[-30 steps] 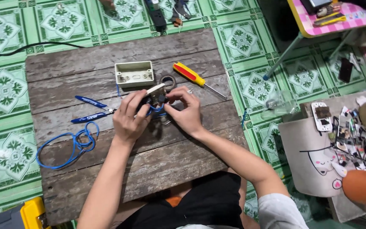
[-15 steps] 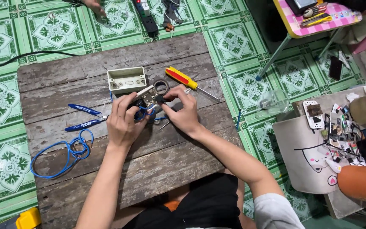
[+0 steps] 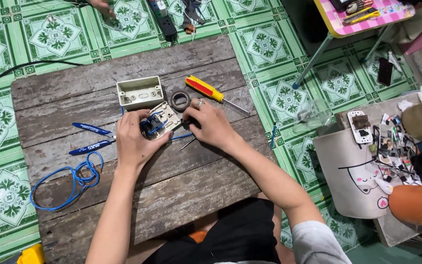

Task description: A person is connecting electrical wires to a switch component using a screwdriver and pliers on a wooden workbench.

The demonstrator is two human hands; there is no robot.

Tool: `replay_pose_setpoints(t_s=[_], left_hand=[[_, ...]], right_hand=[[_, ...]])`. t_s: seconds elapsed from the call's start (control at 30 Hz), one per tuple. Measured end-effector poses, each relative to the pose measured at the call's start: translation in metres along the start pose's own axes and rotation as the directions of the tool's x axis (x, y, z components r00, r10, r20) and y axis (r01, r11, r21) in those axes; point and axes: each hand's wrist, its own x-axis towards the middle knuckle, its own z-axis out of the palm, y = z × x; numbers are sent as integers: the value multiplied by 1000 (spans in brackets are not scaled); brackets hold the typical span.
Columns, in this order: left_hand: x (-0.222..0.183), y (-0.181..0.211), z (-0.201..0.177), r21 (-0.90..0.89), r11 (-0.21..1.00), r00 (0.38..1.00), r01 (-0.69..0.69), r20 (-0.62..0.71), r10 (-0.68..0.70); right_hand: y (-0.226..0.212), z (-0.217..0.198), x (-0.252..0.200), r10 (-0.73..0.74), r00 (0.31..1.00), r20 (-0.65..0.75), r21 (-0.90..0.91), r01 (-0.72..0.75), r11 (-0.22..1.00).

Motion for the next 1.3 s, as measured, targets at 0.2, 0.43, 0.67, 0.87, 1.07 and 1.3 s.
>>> replay_pose_setpoints(t_s=[0.2,0.43,0.67,0.87,1.07,1.3], left_hand=[[-1,-9,1,-14,998,993,62,98,-61],[7,-1,-13,-4,1000,989,17,147,-16],[11,3,-15,-133,989,993,70,105,-57],[10,1,-9,-280,954,994,104,14,-104],[7,-3,-4,-346,921,982,179,1,-191],[9,-3,-5,-406,887,974,221,39,-224]], right_hand=[[7,-2,0,-27,996,89,-16,29,999],[0,-12,2,-32,988,148,-73,43,996],[-1,-16,4,-158,987,9,-160,158,974],[-12,-32,6,-422,906,32,-121,422,898],[-17,-32,5,-458,857,237,-140,496,857],[-9,-30,5,-380,916,130,-3,384,923]])
